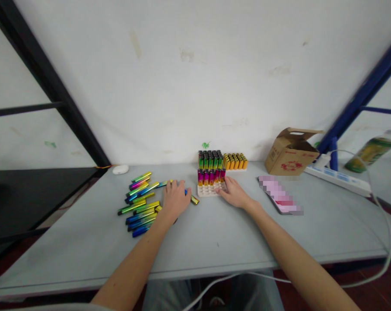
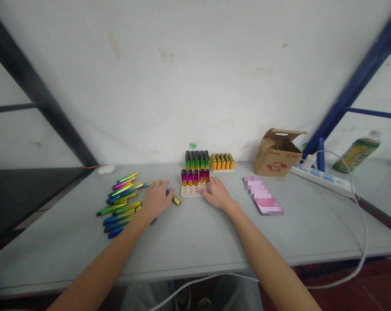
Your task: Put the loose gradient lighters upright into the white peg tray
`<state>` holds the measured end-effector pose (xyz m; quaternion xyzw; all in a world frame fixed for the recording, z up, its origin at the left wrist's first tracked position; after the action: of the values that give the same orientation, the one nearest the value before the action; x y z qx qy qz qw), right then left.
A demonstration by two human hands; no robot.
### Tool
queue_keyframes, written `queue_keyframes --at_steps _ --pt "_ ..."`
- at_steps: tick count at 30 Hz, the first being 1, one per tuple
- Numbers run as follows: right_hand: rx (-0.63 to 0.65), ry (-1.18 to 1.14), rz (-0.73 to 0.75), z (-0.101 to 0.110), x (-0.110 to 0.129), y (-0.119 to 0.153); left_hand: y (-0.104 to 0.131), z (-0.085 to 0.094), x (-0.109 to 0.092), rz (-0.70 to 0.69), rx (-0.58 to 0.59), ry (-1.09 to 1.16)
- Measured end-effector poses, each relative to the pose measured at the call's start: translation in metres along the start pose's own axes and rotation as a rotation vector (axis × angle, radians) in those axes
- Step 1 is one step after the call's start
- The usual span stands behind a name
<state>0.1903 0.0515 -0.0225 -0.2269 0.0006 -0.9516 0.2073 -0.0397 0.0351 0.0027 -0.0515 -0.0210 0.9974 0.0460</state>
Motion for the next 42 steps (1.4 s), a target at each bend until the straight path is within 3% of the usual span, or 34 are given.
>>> queue_keyframes --at_steps 7,15,18,24,29,35,42 --pt "-0.007 0.021 0.013 0.003 0.003 0.001 -0.006 0.008 0.014 0.048 -0.045 0.062" --pt "-0.008 0.032 0.017 0.003 0.003 0.001 -0.003 0.003 0.006 -0.051 -0.027 0.058" --pt "-0.008 0.03 0.013 0.002 0.002 0.001 -0.006 0.008 0.009 -0.022 -0.068 0.057" --pt "-0.004 0.05 -0.014 0.005 0.004 0.001 -0.026 0.028 0.054 0.233 -0.043 0.026" --pt "-0.012 0.083 -0.026 0.008 0.008 0.002 -0.036 0.026 0.094 0.355 0.011 0.038" --pt "-0.02 0.074 -0.025 0.01 0.009 0.004 -0.032 0.019 0.1 0.279 -0.057 0.024" --pt "-0.018 0.055 -0.025 0.009 0.01 0.004 -0.033 0.024 0.107 0.302 -0.061 0.002"
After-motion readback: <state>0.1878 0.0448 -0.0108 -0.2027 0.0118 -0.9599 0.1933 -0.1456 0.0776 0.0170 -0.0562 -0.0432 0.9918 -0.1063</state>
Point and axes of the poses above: each hand's wrist, its own y-axis away from the middle knuckle, its own z-axis out of the back of the hand, x = y × z, the point moved 3 cm from there along -y, towards the middle knuckle, and after that the axes turned 12 degrees about x, right-handed, at the moved point
